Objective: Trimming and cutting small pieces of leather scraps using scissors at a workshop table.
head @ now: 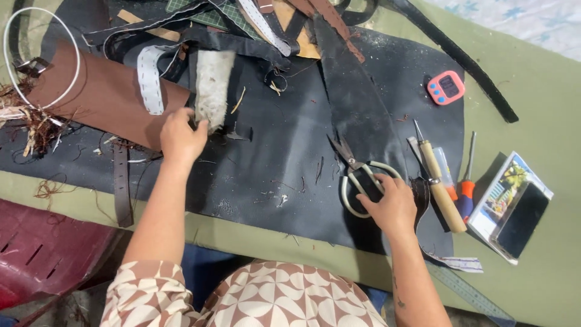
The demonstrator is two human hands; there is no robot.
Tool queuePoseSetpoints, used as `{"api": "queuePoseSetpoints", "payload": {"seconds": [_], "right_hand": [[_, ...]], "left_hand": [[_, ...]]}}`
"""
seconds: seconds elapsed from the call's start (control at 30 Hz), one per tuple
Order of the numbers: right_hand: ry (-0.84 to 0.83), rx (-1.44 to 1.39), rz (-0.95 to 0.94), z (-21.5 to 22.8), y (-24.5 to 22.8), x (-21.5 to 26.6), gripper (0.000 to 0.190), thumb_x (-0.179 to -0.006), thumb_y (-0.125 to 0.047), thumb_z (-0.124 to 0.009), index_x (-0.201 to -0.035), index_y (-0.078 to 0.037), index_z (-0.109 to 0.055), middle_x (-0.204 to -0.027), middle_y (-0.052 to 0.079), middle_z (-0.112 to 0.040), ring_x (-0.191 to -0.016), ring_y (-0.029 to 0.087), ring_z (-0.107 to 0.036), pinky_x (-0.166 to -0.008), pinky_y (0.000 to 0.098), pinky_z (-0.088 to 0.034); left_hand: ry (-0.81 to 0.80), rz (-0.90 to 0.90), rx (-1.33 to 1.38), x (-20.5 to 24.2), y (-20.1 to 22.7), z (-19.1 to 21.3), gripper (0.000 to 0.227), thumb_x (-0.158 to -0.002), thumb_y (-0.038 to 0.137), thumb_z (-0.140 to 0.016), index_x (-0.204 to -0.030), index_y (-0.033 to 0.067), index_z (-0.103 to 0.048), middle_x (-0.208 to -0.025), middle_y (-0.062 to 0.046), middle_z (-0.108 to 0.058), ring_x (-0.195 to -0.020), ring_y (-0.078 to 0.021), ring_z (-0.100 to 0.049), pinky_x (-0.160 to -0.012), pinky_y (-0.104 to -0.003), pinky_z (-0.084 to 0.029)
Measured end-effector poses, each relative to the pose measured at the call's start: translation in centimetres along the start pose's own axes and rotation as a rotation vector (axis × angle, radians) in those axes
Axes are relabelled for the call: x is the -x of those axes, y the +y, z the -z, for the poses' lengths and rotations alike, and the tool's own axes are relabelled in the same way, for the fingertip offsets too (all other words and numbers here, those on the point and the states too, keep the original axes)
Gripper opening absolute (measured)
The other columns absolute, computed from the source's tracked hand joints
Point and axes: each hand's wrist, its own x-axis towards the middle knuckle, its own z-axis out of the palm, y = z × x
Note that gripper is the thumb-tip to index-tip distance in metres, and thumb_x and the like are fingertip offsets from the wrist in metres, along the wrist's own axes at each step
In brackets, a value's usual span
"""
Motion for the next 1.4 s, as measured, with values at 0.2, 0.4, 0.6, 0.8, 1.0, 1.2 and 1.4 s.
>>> {"api": "queuePoseSetpoints", "payload": {"seconds": [0.2, 0.4, 0.6, 0.8, 1.0, 1.2, 1.4], "right_hand": [[-0.109, 0.022, 0.062, 0.5, -2.1, 0.9, 0.059, -0.078, -0.038, -0.086, -0.125, -0.007, -0.069, -0.106, 0.017, -0.07, -0.101, 0.036, -0.071, -0.071, 0.0438, -0.063], [-0.181, 0.025, 0.054, 1.0, -1.8, 0.3, 0.063, -0.078, -0.043, -0.084, -0.126, -0.007, -0.068, -0.106, 0.017, -0.072, -0.1, 0.032, -0.073, -0.068, 0.0394, -0.064], [-0.284, 0.101, 0.055, 0.9, -1.2, -1.0, 0.069, -0.077, -0.052, -0.08, -0.127, -0.006, -0.069, -0.107, 0.017, -0.073, -0.099, 0.031, -0.075, -0.069, 0.0383, -0.064], [-0.389, -0.216, 0.022, 3.3, -3.5, -0.7, 0.067, -0.069, -0.044, -0.079, -0.118, 0.001, -0.073, -0.104, 0.025, -0.076, -0.103, 0.041, -0.073, -0.084, 0.052, -0.06], [-0.404, -1.459, 0.267, -8.2, -1.1, -3.0, 0.05, -0.072, -0.025, -0.069, -0.113, 0.002, -0.061, -0.078, 0.015, -0.068, -0.077, 0.028, -0.071, -0.074, 0.0391, -0.058], [-0.023, -1.496, 0.331, -8.9, -0.8, -5.0, 0.033, -0.091, -0.011, -0.07, -0.114, 0.002, -0.049, -0.071, 0.011, -0.061, -0.053, 0.017, -0.055, -0.051, 0.0288, -0.048], [0.06, -1.547, 0.176, -10.6, -0.3, -7.5, 0.051, -0.093, -0.035, -0.073, -0.118, 0.002, -0.049, -0.084, 0.012, -0.065, -0.055, 0.014, -0.057, -0.049, 0.0281, -0.047]], "left_hand": [[-0.245, 0.128, -0.044, -3.4, 5.9, 4.3, 0.073, -0.089, 0.04, -0.082, -0.139, -0.0055, -0.053, -0.125, -0.032, -0.06, -0.114, -0.0493, -0.064, -0.093, -0.062, -0.052], [-0.308, 0.235, 0.315, -4.6, 3.7, 2.4, 0.068, -0.088, 0.025, -0.084, -0.138, -0.008, -0.053, -0.123, -0.03, -0.063, -0.116, -0.0479, -0.062, -0.088, -0.062, -0.054], [-0.302, 0.407, 0.862, 0.5, 5.4, 5.7, 0.047, -0.092, 0.013, -0.076, -0.134, 0.0003, -0.059, -0.129, -0.021, -0.064, -0.123, -0.0334, -0.061, -0.101, -0.052, -0.048], [-0.241, 0.363, 1.533, 3.9, 9.6, 8.9, 0.029, -0.097, 0.007, -0.069, -0.125, 0.0145, -0.067, -0.123, -0.011, -0.074, -0.112, -0.0248, -0.074, -0.1, -0.043, -0.062], [-0.335, 0.589, 1.854, 4.9, 20.5, 4.5, 0.032, -0.088, 0.015, -0.079, -0.114, -0.0015, -0.07, -0.106, -0.023, -0.076, -0.094, -0.0374, -0.077, -0.086, -0.056, -0.063], [-0.602, 0.412, 1.705, 6.7, 24.4, -1.5, 0.029, -0.099, 0.038, -0.069, -0.102, 0.0097, -0.075, -0.108, -0.014, -0.078, -0.103, -0.0277, -0.077, -0.095, -0.041, -0.059], [-0.582, 0.352, 1.541, 7.8, 21.1, -10.4, 0.026, -0.102, 0.031, -0.068, -0.104, 0.0064, -0.075, -0.1, -0.015, -0.078, -0.093, -0.0265, -0.077, -0.087, -0.043, -0.063]]}}
